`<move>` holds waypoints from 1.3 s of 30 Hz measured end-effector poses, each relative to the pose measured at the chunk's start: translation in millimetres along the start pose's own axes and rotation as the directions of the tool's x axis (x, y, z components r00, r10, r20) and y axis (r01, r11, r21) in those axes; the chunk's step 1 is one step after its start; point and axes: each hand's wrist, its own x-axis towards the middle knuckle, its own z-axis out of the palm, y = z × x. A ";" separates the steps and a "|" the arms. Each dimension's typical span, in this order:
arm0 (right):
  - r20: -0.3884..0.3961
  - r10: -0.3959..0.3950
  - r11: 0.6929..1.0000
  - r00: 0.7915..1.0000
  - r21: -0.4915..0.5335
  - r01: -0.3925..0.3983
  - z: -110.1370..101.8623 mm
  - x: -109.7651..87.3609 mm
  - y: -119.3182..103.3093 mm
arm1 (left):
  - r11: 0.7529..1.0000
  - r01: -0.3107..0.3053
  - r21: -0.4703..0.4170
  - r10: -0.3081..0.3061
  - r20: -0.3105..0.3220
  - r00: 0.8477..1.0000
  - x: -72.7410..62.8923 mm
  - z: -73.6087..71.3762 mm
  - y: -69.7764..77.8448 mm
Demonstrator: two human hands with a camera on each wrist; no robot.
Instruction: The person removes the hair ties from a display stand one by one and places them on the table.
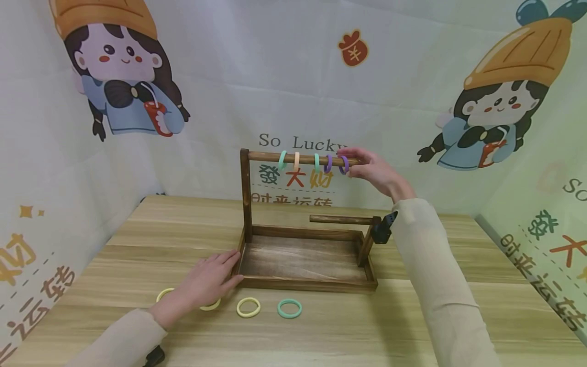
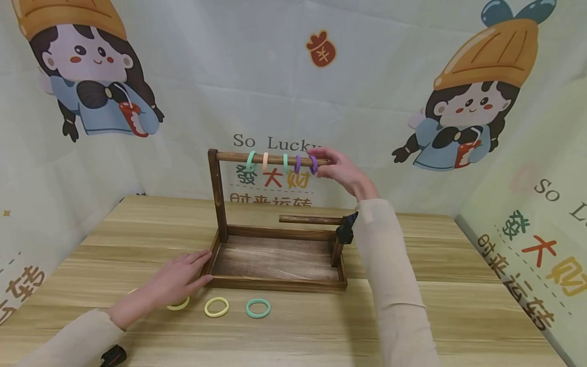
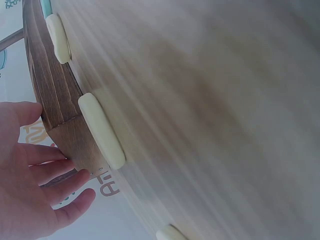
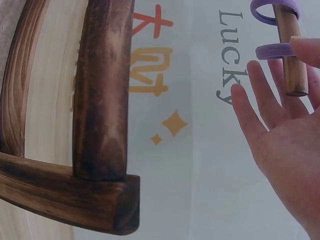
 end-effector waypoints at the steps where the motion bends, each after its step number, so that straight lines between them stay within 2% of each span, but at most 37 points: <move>1: -0.001 0.002 1.000 1.000 0.003 -0.002 0.1 0.5 0.3 | 1.000 0.001 -0.001 -0.001 0.000 1.000 0.1 0.2 -0.1; 10: 0.004 0.003 0.996 1.000 0.088 -0.004 2.7 -0.7 0.4 | 1.000 0.001 -0.004 -0.001 -0.005 1.000 0.1 1.2 -0.6; 19: -0.006 0.005 0.992 1.000 0.122 -0.005 3.5 -1.9 2.5 | 1.000 0.003 -0.008 -0.003 -0.003 1.000 0.7 2.3 -1.0; 31: -0.048 0.016 0.995 0.999 0.100 -0.012 1.7 -0.2 7.3 | 1.000 -0.001 -0.006 0.001 0.003 1.000 0.8 -0.9 -0.1; 39: -0.081 -0.004 0.991 0.997 0.131 0.015 -1.8 -1.3 10.9 | 1.000 0.000 -0.005 0.000 -0.002 1.000 0.4 -0.1 0.2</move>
